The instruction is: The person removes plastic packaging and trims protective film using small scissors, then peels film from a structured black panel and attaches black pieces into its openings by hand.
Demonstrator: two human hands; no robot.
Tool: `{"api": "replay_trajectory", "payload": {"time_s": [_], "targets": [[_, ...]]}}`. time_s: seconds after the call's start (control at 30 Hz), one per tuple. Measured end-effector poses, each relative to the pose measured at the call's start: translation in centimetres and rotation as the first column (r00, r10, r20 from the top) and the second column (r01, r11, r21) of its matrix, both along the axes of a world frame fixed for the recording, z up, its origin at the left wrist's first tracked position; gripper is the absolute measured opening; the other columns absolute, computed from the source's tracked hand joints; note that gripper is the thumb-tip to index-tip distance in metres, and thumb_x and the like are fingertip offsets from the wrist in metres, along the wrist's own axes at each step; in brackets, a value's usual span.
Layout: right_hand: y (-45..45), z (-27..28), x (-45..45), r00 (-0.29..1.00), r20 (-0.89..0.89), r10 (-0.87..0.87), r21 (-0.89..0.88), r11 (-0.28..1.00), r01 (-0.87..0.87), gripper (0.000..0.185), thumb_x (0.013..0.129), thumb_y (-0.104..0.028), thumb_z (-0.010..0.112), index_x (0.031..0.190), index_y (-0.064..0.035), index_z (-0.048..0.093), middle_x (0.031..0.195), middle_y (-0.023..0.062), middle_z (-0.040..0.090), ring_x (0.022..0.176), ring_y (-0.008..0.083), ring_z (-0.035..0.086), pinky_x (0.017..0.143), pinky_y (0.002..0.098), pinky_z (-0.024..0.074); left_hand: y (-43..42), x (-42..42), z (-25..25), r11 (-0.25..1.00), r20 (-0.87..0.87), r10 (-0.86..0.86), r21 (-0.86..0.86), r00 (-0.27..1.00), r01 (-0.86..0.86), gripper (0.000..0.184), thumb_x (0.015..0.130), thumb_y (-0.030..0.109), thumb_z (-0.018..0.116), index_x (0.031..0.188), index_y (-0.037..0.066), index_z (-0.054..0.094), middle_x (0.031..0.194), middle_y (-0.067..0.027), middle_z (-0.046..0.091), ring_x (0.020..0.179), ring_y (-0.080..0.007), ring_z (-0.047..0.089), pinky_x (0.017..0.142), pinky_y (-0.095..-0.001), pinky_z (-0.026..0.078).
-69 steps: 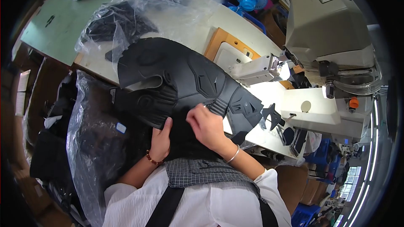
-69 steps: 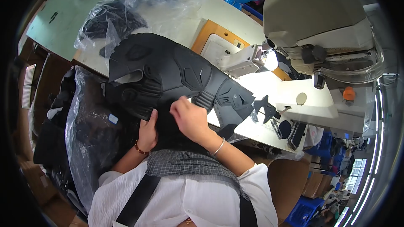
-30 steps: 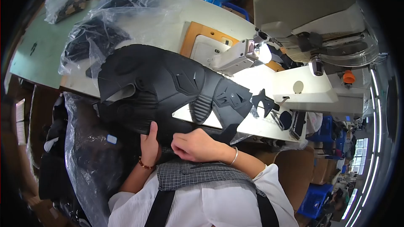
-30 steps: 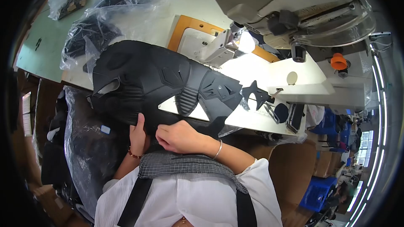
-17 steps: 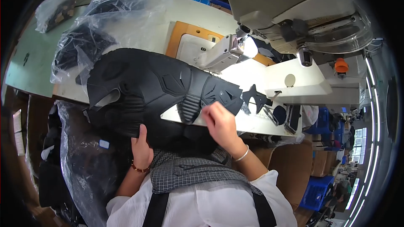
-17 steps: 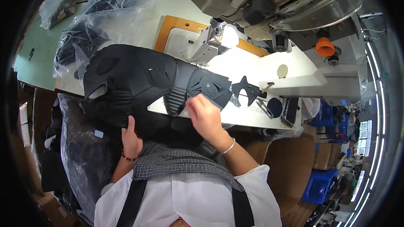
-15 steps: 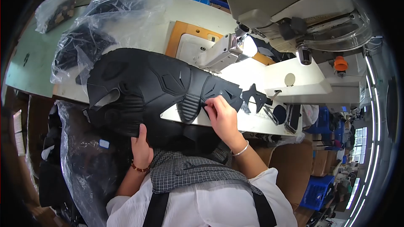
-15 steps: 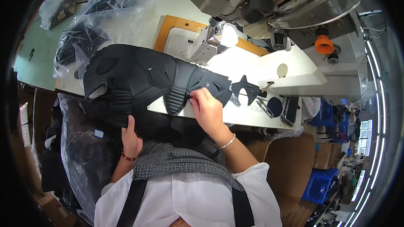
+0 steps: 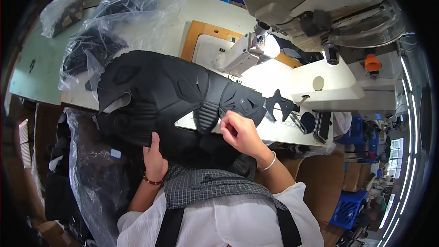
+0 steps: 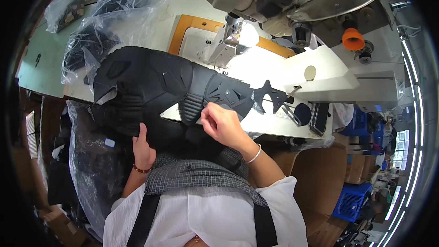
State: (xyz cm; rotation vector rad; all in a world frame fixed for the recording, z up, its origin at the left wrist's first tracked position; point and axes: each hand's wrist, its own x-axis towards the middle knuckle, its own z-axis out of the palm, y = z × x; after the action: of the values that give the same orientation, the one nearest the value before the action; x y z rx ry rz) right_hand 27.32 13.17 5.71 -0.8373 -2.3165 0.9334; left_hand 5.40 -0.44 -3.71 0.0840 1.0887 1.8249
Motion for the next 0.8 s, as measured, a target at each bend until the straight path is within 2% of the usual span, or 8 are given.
{"api": "replay_trajectory", "payload": {"time_s": [0.07, 0.23, 0.37, 0.5, 0.53, 0.63, 0.67, 0.8], "targets": [[-0.8, 0.5, 0.6, 0.99, -0.091, 0.105, -0.202, 0.972, -0.121, 0.011, 0.083, 0.004, 0.065, 0.085, -0.0005, 0.054, 0.078, 0.005, 0.054, 0.059, 0.0133, 0.051, 0.055, 0.0267, 0.0419, -0.1, 0.2, -0.3, 0.999, 0.003, 0.023, -0.038, 1.0, -0.022, 0.037, 0.099, 0.027, 0.062, 0.126, 0.001, 0.056, 0.122, -0.0084, 0.063, 0.11, -0.0218, 0.063, 0.095, -0.0371, 0.054], [-1.9, 1.2, 2.6, 0.992, -0.049, 0.112, -0.16, 0.98, -0.119, 0.012, 0.084, -0.002, 0.07, 0.084, -0.0019, 0.058, 0.077, 0.0075, 0.057, 0.06, 0.0209, 0.058, 0.054, 0.0314, 0.0444, 0.0, 0.4, 0.2, 0.997, 0.088, 0.037, -0.066, 0.995, -0.031, 0.034, 0.101, 0.02, 0.058, 0.13, 0.001, 0.055, 0.127, -0.0082, 0.061, 0.113, -0.0206, 0.06, 0.098, -0.0356, 0.052], [-3.7, 0.7, 5.3, 1.0, 0.008, -0.019, 0.119, 0.993, 0.018, 0.014, 0.081, -0.006, 0.074, 0.08, -0.0033, 0.06, 0.073, 0.0092, 0.056, 0.058, 0.0257, 0.056, 0.052, 0.0335, 0.0437, 0.2, 0.4, 0.2, 0.995, 0.104, 0.056, -0.089, 0.993, -0.047, 0.031, 0.1, 0.022, 0.06, 0.124, 0.001, 0.058, 0.119, -0.0093, 0.065, 0.103, -0.0222, 0.066, 0.089, -0.038, 0.057], [-5.0, -1.0, 8.6, 0.888, -0.098, -0.449, 0.348, 0.821, 0.453, 0.011, 0.078, 0.001, 0.071, 0.083, -0.0015, 0.061, 0.077, 0.0111, 0.06, 0.07, 0.0268, 0.06, 0.06, 0.0344, 0.0467, 0.2, 0.3, -0.1, 0.996, 0.085, 0.025, -0.088, 0.996, -0.018, 0.034, 0.1, 0.025, 0.061, 0.124, 0.002, 0.057, 0.119, -0.0089, 0.064, 0.103, -0.023, 0.066, 0.089, -0.0386, 0.058], [-5.3, -1.2, 9.5, 0.832, -0.023, -0.554, 0.32, 0.784, 0.531, 0.012, 0.077, 0.001, 0.069, 0.086, -0.0023, 0.063, 0.086, 0.0114, 0.064, 0.083, 0.0285, 0.061, 0.069, 0.0363, 0.0482, 0.3, 0.3, 0.0, 0.998, 0.084, 0.01, -0.07, 0.996, -0.004, 0.035, 0.1, 0.026, 0.061, 0.125, 0.002, 0.057, 0.12, -0.0087, 0.064, 0.104, -0.023, 0.066, 0.089, -0.0386, 0.058], [-4.6, -2.0, 11.1, 0.781, -0.025, -0.624, 0.439, 0.695, 0.57, 0.015, 0.075, -0.003, 0.071, 0.089, -0.0048, 0.065, 0.097, 0.0096, 0.066, 0.094, 0.0295, 0.06, 0.081, 0.0379, 0.0475, 0.3, 0.0, -0.4, 0.999, 0.056, -0.023, -0.033, 0.998, 0.025, 0.038, 0.1, 0.026, 0.061, 0.13, 0.004, 0.054, 0.126, -0.0082, 0.06, 0.108, -0.023, 0.063, 0.091, -0.039, 0.057], [-4.5, -3.0, 11.8, 0.785, 0.022, -0.619, 0.409, 0.722, 0.558, 0.016, 0.076, -0.005, 0.071, 0.091, -0.006, 0.066, 0.105, 0.009, 0.066, 0.101, 0.0293, 0.058, 0.089, 0.0389, 0.0445, 0.3, -0.2, -0.5, 0.999, 0.049, -0.027, -0.035, 0.998, 0.028, 0.038, 0.1, 0.025, 0.061, 0.131, 0.004, 0.054, 0.127, -0.0081, 0.06, 0.109, -0.023, 0.063, 0.092, -0.0388, 0.057], [-4.0, -3.5, 11.9, 0.768, 0.003, -0.64, 0.449, 0.688, 0.571, 0.016, 0.076, -0.005, 0.07, 0.091, -0.0071, 0.066, 0.109, 0.0085, 0.065, 0.104, 0.0286, 0.057, 0.093, 0.041, 0.0405, 0.0, -0.6, -1.4, 0.998, 0.029, -0.028, -0.054, 0.999, 0.03, 0.038, 0.1, 0.022, 0.06, 0.133, 0.004, 0.053, 0.129, -0.0083, 0.059, 0.11, -0.0228, 0.062, 0.096, -0.0377, 0.053]]}}
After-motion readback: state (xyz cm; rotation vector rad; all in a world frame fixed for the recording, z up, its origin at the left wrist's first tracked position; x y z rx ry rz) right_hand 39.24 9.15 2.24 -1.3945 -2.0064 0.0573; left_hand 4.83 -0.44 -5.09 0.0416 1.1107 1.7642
